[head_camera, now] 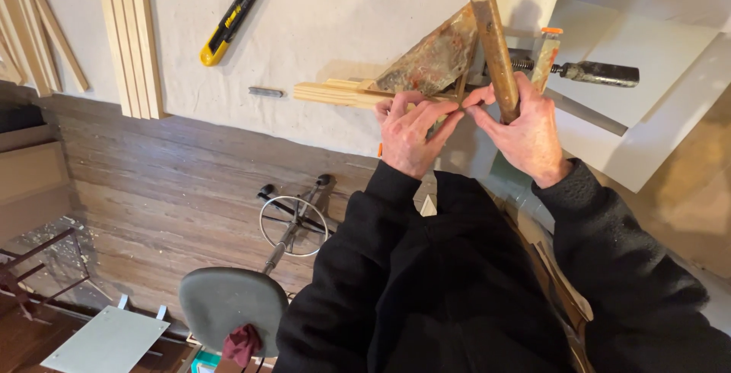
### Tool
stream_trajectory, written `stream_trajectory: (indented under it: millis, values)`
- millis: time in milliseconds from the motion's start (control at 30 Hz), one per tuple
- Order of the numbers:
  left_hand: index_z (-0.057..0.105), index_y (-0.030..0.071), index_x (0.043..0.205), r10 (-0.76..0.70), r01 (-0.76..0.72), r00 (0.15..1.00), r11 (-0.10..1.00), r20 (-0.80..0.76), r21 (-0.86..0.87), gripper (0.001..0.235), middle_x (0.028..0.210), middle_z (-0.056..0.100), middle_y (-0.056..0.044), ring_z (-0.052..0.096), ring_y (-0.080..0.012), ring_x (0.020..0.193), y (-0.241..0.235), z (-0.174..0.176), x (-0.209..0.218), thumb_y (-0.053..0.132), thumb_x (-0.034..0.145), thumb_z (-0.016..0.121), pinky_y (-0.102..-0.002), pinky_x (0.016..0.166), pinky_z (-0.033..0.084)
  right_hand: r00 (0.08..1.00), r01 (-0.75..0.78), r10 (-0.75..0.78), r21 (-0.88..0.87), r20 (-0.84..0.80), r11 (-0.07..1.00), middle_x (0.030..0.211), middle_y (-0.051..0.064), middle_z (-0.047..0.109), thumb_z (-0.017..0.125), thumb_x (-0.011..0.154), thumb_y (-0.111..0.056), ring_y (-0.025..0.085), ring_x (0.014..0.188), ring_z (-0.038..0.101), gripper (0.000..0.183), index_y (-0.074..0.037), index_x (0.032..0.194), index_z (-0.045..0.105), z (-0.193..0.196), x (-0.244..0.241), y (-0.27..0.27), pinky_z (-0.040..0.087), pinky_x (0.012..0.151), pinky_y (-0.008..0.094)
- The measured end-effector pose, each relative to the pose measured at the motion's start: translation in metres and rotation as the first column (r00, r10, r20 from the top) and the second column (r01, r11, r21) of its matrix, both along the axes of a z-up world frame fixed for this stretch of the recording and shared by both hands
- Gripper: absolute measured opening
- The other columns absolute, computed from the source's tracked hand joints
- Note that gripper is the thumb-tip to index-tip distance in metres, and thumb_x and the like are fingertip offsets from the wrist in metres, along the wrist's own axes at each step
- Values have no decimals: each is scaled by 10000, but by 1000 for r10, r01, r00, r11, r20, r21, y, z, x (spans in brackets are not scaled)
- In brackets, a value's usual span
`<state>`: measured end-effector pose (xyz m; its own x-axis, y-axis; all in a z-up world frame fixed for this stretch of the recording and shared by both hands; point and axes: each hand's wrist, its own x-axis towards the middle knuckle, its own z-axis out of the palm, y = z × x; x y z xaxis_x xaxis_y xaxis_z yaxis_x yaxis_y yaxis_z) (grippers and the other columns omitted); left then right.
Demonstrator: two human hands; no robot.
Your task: The person applies wood glue to the mitered end of a wooden frame molding piece, then places it into a corner vise on the workbench and tightens the vise to hold the glued corner. They tap a brad into the joint with a hammer, trim excess with a utility knife, and repeat the glue-and-clamp cycle on additional molding pieces.
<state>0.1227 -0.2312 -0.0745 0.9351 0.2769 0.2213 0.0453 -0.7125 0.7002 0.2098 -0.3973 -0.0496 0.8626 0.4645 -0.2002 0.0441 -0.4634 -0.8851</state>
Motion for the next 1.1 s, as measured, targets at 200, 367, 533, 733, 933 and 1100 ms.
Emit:
stream_trajectory:
  millis: [200,367,533,733,933,1100]
  values:
    - [738,231,986,13,-17,998,997,61,69,192,1056,665,89,576,-206,1113,0,3,-1,196,839,855,-423,952,367,996,-63,62,21,62,998,1028,29,779,780,965,-55,116,947,755,261,1,1079,552,-4,1,0,594,832,276]
    - [727,233,936,4,-9,999,995,51,103,185,1045,631,93,561,-205,1137,0,0,1,177,812,853,-435,986,358,997,-50,51,-25,49,998,1017,20,786,789,957,-65,102,862,730,273,-3,1080,553,-2,-3,2,577,762,268]
    - [714,240,910,35,-41,999,989,42,140,174,1027,572,67,534,-203,1121,-7,-7,2,192,810,847,-454,1027,331,998,-1,8,-108,65,994,1060,20,795,793,984,-93,102,786,696,274,-5,1091,558,3,-11,-24,559,699,270]
    - [713,230,910,72,-79,997,977,42,200,157,1010,497,42,507,-211,1053,-12,-14,1,187,812,829,-475,1026,308,989,108,-80,-239,122,965,1008,91,750,791,1022,-140,148,863,726,271,-14,1135,579,13,-54,-78,578,768,303]
    - [708,219,909,89,-95,995,972,39,214,161,1008,481,39,497,-203,1030,-17,-19,3,168,818,830,-485,1022,319,987,157,-139,-336,77,929,1013,113,749,761,1005,-172,234,849,742,277,-13,1120,566,10,-105,-113,573,750,343]
    - [696,214,899,104,-114,993,966,57,230,168,1016,489,37,505,-213,1043,-17,-23,3,158,810,827,-488,1018,325,984,166,-178,-387,6,907,1027,189,724,700,1016,-153,306,868,731,317,-29,1286,590,25,-122,-113,559,775,377]
